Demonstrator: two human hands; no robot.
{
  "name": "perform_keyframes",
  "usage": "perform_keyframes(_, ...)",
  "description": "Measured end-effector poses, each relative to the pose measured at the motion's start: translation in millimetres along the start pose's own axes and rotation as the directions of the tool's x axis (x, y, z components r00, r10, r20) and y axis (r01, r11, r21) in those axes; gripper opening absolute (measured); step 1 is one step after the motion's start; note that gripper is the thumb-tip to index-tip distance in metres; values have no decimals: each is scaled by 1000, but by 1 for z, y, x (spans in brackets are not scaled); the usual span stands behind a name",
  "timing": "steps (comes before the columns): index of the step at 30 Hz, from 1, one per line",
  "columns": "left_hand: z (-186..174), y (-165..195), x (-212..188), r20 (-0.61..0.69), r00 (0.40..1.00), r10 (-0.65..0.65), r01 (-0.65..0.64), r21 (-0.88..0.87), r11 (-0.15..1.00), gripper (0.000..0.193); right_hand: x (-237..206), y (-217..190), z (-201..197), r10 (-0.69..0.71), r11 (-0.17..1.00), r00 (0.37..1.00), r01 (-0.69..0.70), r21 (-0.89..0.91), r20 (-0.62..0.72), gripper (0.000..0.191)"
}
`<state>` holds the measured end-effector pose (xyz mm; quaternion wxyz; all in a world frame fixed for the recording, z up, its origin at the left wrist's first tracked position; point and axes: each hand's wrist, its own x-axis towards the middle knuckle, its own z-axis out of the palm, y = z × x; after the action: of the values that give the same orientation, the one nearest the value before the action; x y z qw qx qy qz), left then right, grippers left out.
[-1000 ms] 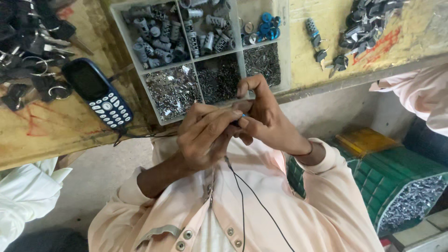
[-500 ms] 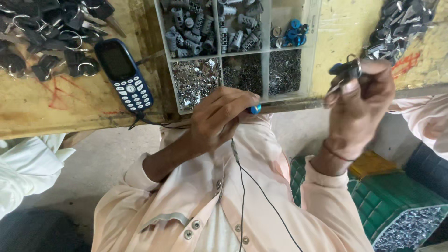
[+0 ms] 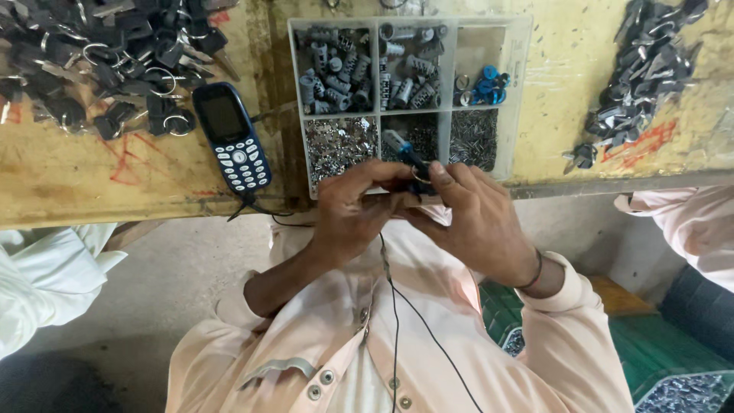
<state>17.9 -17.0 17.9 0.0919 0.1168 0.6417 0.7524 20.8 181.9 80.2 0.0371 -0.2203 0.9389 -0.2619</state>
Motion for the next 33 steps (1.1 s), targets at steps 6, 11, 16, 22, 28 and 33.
perform_keyframes(6,-24,23,-3,178,979,105,-131,143,981,19,74,1,-83,-321,897,824,107,429,467,56)
perform_keyframes(11,-41,48,1,41,999,-7,-16,538,843,16,66,16,-49,121,951,955,-33,307,-272,34)
perform_keyframes(16,-45,41,10,18,998,53,-42,874,483,11,51,7,-13,-79,988,985,98,-117,153,17)
perform_keyframes(22,-43,32,11,83,997,-4,-68,842,535,14,52,8,-7,-39,990,985,62,-129,169,18)
perform_keyframes(28,-49,34,2,12,996,85,-69,705,705,24,43,17,9,-3,995,982,22,-101,190,16)
perform_keyframes(33,-49,22,-2,-104,992,78,4,626,780,18,34,26,16,69,992,987,-84,98,147,17)
